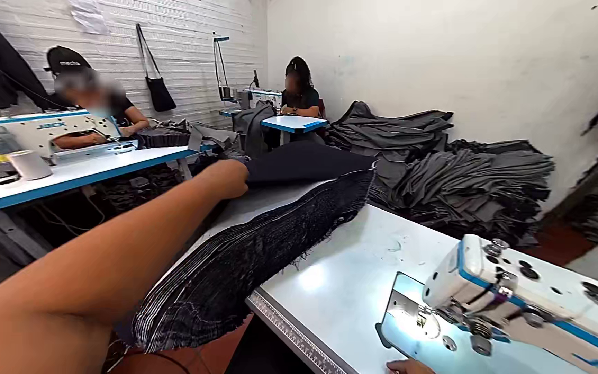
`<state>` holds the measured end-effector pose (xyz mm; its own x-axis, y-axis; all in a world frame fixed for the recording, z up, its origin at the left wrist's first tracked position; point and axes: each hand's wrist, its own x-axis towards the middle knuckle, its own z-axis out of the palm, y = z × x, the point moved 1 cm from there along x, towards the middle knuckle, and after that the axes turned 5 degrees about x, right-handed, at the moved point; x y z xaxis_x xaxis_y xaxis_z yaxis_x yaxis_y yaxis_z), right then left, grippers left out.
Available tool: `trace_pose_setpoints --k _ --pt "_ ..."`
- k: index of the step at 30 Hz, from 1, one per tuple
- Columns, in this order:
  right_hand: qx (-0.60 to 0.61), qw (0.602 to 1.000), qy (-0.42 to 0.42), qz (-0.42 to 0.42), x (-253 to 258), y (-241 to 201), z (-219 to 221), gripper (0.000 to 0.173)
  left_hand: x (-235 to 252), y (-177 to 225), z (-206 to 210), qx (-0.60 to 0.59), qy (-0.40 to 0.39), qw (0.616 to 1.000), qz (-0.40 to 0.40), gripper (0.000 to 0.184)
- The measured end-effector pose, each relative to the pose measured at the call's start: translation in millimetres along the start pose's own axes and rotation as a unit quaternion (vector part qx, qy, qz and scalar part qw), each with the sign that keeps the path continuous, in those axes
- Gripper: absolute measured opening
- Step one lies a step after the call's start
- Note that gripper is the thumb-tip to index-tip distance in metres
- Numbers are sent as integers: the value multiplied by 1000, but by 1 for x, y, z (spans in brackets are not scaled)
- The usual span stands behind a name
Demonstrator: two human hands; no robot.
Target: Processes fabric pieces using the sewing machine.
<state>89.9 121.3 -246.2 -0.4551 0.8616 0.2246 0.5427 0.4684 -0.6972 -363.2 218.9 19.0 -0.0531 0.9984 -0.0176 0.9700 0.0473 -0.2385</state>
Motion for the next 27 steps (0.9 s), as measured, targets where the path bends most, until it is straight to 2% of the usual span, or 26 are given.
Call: trace_pose_setpoints --k 1,2,3,4,5,6,7,8,9,10,11,12,13,15,16,18,20,21,22,23,24,25,26,27 --pt "0 1000 2 -1 -1 -1 1 27 -11 2 -2 16 15 1000 19 27" --pt "7 1000 5 6 -2 -1 1 27 -29 11 4 15 62 994 91 29" --pt "33 999 14 24 -1 -2 1 28 -49 27 15 -24 116 972 203 30" --pt "86 994 31 53 1 -6 4 30 -83 64 -5 -49 -51 972 226 27" --pt "165 980 47 96 6 -14 7 33 -113 99 -16 -88 -184 942 265 23" --pt "264 951 44 155 15 -25 9 42 -136 124 -18 -150 -254 901 319 19" --pt "366 904 31 218 28 -36 10 56 -150 143 -14 -231 -298 850 367 17" --pt "450 853 22 264 41 -47 12 68 -152 157 -7 -320 -305 799 407 19" --pt "510 810 22 290 53 -53 15 77 -142 169 0 -377 -289 778 411 22" --pt "546 780 28 306 64 -55 19 81 -117 179 15 -404 -249 782 405 25" --pt "565 761 40 317 74 -53 22 82 -88 188 40 -391 -173 814 393 27" --pt "573 752 49 321 80 -49 23 81 -64 196 77 -330 -93 860 379 42" --pt "570 755 49 321 85 -45 22 79 -51 203 119 -264 -46 890 369 63" --pt "531 777 71 331 91 -37 19 62 -69 220 189 -231 -18 911 342 86" --pt "506 793 84 328 94 -32 15 52 -90 232 207 -248 16 910 331 88" --pt "399 849 121 325 110 -29 10 57 -128 256 213 -321 49 888 325 78" --pt "184 941 41 281 123 -34 -1 65 -146 271 201 -446 -22 837 317 67" --pt "53 971 -26 231 126 -46 -7 60 -142 272 195 -523 -54 799 291 62" --pt "-64 982 -82 157 124 -64 -9 55 -133 267 186 -613 -103 747 237 56" --pt "-146 983 -103 50 114 -81 -7 50 -121 259 176 -697 -150 682 166 50" --pt "-189 975 -80 -82 101 -92 0 48 -111 249 168 -757 -178 621 94 43" --pt "-208 954 -40 -213 86 -99 6 46 -105 238 161 -791 -175 585 37 31" --pt "-212 928 -15 -306 74 -106 10 45 -102 225 155 -804 -158 574 -1 23" --pt "-209 912 -10 -352 63 -111 11 45 -102 209 146 -801 -153 578 -26 24"
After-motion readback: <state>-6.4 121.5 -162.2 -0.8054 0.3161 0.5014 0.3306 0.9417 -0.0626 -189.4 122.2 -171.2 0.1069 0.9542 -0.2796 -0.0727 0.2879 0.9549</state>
